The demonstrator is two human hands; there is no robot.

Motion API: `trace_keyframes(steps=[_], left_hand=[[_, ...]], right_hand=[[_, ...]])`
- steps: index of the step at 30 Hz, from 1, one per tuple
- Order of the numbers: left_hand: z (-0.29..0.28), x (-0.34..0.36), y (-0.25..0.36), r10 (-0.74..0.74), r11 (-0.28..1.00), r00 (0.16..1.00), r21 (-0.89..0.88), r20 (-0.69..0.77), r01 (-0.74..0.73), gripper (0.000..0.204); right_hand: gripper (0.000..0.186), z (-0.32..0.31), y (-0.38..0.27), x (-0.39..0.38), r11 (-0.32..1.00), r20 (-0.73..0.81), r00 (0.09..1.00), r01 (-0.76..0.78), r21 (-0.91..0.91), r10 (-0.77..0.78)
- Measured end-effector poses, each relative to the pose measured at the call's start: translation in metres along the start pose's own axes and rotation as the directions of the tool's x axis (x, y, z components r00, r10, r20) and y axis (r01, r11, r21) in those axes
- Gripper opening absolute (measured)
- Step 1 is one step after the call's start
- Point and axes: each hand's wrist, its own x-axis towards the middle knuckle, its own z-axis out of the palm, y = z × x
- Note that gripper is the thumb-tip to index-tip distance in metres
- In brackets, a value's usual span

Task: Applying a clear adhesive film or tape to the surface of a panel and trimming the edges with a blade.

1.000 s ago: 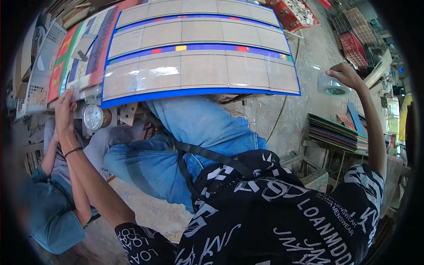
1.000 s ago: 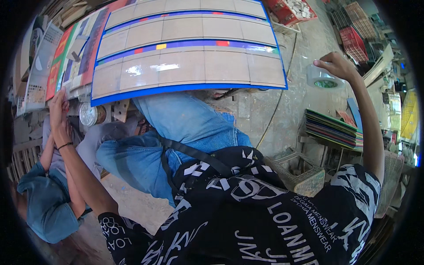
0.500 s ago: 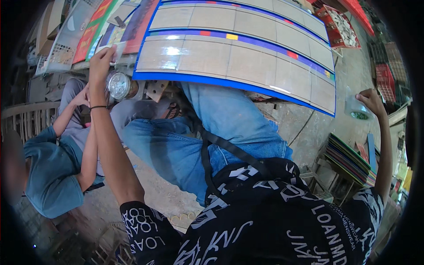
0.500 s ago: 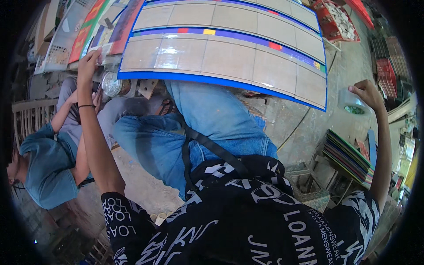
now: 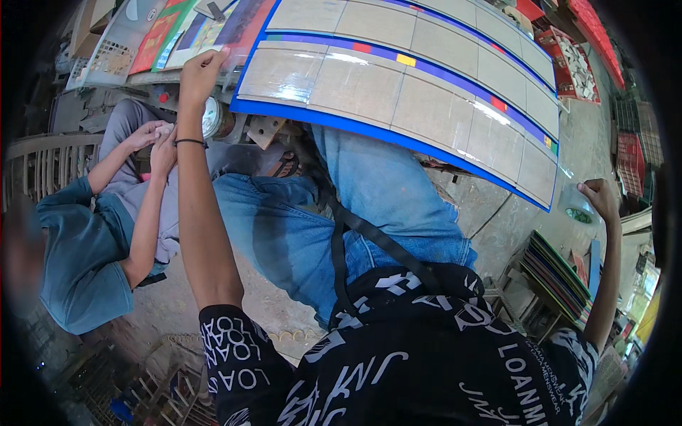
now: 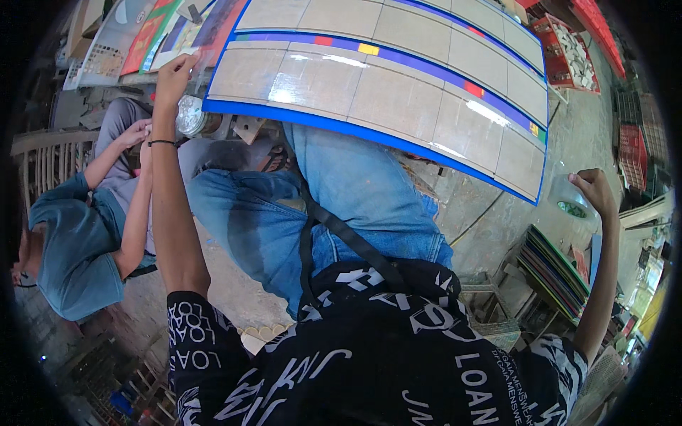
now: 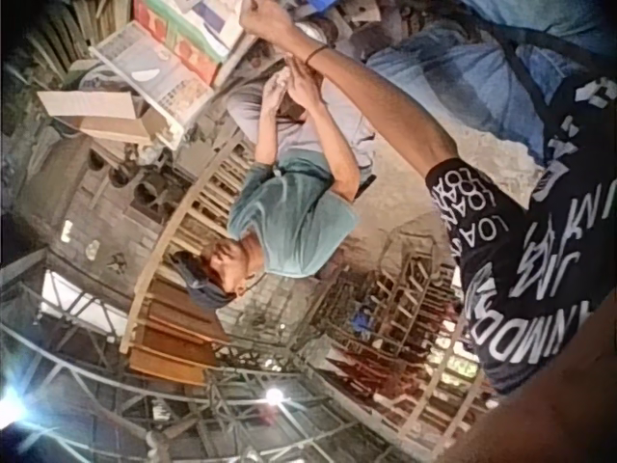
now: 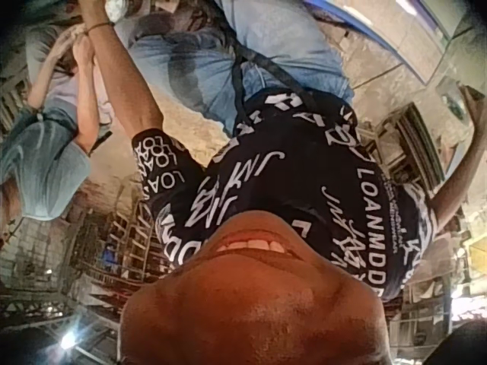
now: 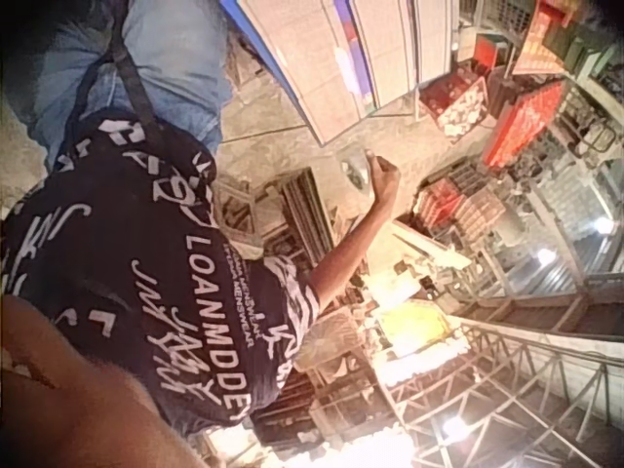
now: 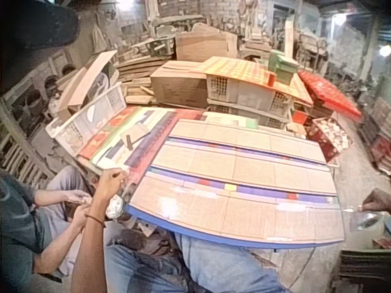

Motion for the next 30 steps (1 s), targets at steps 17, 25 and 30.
trace_keyframes(steps=[17, 25, 30], left_hand=[[0.003, 0.001, -0.003, -0.068, 0.997, 0.997, -0.031, -0.026, 0.067, 0.035], [0.007, 0.002, -0.002, -0.050, 0.998, 0.999, -0.043, 0.003, 0.050, 0.035], [0.003, 0.004, -0.008, -0.038, 0.999, 0.999, 0.010, 0.013, 0.038, 0.036]], right_hand=[[0.053, 0.005, -0.009, 0.010, 1.000, 0.034, 0.999, -0.021, 0.023, 0.020], [0.055, 0.003, -0.018, 0.009, 0.997, 0.062, 0.996, -0.069, 0.040, 0.066], [0.056, 0.006, -0.018, 0.012, 0.998, 0.034, 0.999, -0.029, 0.060, 0.027]])
